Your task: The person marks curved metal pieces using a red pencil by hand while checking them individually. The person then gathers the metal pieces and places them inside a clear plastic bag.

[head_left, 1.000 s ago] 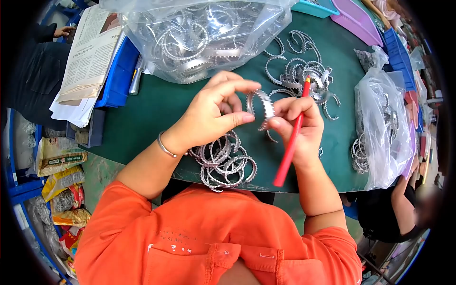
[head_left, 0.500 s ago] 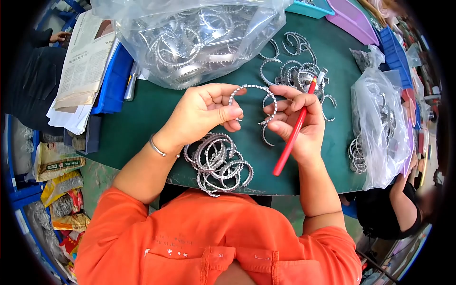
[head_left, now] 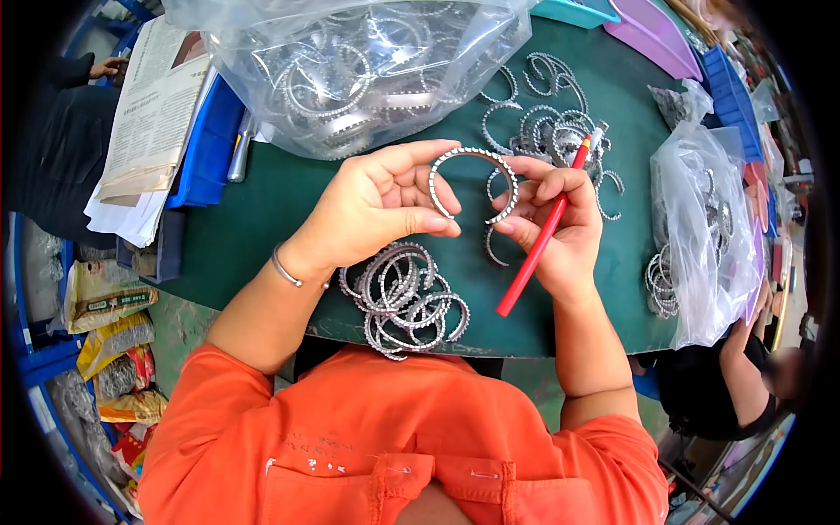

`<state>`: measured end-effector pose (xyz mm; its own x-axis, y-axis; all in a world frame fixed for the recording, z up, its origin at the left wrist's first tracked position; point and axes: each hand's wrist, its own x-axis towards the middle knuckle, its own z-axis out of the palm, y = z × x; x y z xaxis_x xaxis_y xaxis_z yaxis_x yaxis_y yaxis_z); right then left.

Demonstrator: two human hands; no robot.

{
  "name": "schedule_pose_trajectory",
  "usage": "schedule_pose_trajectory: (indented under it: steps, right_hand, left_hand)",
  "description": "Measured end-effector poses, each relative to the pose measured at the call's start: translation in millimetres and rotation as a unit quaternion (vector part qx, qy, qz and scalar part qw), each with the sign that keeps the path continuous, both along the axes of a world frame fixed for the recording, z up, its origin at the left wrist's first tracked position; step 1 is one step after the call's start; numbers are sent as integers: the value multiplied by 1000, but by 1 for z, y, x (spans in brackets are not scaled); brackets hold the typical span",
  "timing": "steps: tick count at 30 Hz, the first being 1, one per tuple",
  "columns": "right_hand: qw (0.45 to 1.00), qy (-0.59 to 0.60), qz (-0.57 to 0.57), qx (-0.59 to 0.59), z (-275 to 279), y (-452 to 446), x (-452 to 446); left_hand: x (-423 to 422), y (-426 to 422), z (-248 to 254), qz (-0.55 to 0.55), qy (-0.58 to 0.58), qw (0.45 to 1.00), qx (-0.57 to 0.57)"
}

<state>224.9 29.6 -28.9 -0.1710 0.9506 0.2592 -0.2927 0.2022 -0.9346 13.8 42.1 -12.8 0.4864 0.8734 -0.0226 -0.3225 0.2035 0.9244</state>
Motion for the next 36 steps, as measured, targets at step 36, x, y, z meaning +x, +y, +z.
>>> schedule_pose_trajectory:
  steps: [36]
  right_hand:
    - [990, -119, -37, -70, 14, -9, 1]
  left_hand:
    - [-1, -4, 7, 91, 187, 913, 351]
